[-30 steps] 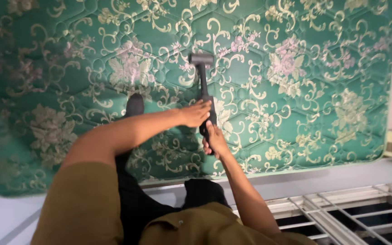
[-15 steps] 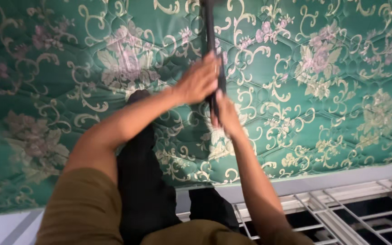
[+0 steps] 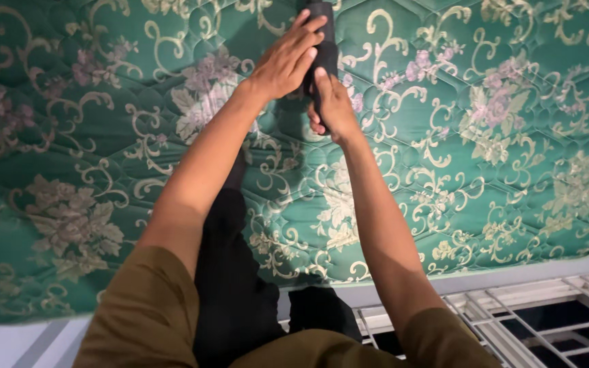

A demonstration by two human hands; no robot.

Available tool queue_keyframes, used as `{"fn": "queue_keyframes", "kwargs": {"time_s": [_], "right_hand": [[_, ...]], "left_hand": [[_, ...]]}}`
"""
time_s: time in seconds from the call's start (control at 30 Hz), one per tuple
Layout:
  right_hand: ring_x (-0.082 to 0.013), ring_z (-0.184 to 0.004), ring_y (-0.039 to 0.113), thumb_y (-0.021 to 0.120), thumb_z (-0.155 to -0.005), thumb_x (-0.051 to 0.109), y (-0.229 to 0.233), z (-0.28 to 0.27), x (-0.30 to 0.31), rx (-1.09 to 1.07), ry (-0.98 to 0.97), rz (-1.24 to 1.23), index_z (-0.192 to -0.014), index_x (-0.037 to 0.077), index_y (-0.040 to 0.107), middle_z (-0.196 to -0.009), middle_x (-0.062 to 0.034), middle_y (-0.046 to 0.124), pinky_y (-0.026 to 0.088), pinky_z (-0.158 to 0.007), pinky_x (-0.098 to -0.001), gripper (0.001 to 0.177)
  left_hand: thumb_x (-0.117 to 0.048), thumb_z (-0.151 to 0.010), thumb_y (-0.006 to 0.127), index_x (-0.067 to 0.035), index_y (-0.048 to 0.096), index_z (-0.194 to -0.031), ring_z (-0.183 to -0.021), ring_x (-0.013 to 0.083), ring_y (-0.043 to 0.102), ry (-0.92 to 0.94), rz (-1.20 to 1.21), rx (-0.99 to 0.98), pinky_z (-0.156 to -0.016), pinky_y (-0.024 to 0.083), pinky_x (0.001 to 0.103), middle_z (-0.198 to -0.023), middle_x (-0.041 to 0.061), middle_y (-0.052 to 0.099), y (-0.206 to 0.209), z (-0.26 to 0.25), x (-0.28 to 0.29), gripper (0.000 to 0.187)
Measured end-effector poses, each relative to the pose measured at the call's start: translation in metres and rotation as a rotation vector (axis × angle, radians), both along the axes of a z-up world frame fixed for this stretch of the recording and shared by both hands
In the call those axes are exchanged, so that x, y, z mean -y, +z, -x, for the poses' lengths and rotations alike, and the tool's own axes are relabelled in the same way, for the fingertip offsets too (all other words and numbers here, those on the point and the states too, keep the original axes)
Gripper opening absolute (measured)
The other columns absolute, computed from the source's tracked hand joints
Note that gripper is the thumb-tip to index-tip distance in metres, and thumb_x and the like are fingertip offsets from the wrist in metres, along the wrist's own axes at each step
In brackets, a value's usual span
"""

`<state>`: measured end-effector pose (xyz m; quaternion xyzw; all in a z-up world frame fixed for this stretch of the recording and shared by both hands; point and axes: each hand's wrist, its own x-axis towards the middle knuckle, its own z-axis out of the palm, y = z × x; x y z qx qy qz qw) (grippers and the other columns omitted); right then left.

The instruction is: The person uses a handheld vacuum cleaner to clean the surface of a green floral-patterned mattress. They systematically move the vacuum head across the mattress surface, covering different sections from top to bottom and side to side.

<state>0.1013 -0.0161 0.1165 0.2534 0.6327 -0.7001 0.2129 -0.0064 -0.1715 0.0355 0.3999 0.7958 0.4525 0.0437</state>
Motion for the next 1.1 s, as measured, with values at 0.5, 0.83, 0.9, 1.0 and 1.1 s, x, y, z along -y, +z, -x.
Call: {"fn": "queue_keyframes", "kwargs": {"time_s": [0.5, 0.83, 0.9, 1.0, 1.1], "right_hand": [[-0.0179, -0.038, 0.057, 0.041, -0.109, 0.056, -0.01, 0.028, 0.03, -0.134, 0.16, -0.195, -0.096, 0.004, 0.056, -0.054, -0.0079, 0.058, 0.043, -0.034, -0.031, 0.055], [-0.0159, -0.034, 0.053, 0.039, -0.108, 0.053, 0.019, -0.042, 0.042, 0.039, 0.188, -0.123, -0.097, 0.005, 0.054, -0.049, -0.005, 0.054, 0.041, -0.032, -0.0295, 0.051], [-0.0164, -0.033, 0.047, 0.041, -0.107, 0.053, 0.034, -0.081, 0.051, 0.079, 0.15, -0.016, -0.099, 0.005, 0.051, -0.048, -0.0057, 0.05, 0.035, -0.031, -0.0299, 0.05], [-0.0152, -0.031, 0.045, 0.043, -0.106, 0.051, 0.03, -0.073, 0.064, 0.119, 0.11, 0.028, -0.102, 0.006, 0.054, -0.046, -0.0054, 0.048, 0.034, -0.03, -0.0293, 0.047], [-0.0188, -0.035, 0.058, 0.041, -0.106, 0.051, 0.001, 0.008, 0.062, -0.037, 0.205, -0.153, -0.104, 0.004, 0.058, -0.053, -0.0093, 0.059, 0.043, -0.031, -0.0306, 0.05]], "left_hand": [[-0.019, -0.114, 0.046, -0.003, 0.052, -0.15, -0.158, 0.0433, 0.029, -0.009, -0.092, -0.227, -0.134, 0.031, 0.051, -0.168, 0.015, 0.038, -0.032, 0.029, 0.045, 0.039], [-0.025, -0.094, 0.055, 0.0, 0.065, -0.1, -0.126, 0.0399, 0.06, 0.005, -0.108, -0.415, -0.118, 0.043, 0.06, -0.113, 0.019, 0.061, 0.013, -0.029, 0.041, 0.028], [-0.033, -0.087, 0.056, 0.002, 0.062, -0.094, -0.123, 0.0497, 0.058, 0.054, -0.08, -0.177, -0.086, 0.049, 0.042, -0.115, 0.027, 0.063, 0.021, -0.07, 0.057, 0.036], [-0.025, -0.103, 0.061, -0.014, 0.063, -0.102, -0.122, 0.0482, 0.057, -0.145, -0.196, -0.51, -0.116, 0.048, 0.069, -0.106, 0.021, 0.058, 0.014, -0.051, 0.066, 0.012], [-0.021, -0.1, 0.052, 0.004, 0.06, -0.115, -0.135, 0.0508, 0.05, 0.013, -0.03, -0.399, -0.118, 0.042, 0.055, -0.133, 0.03, 0.059, 0.009, 0.02, 0.079, 0.03]]}}
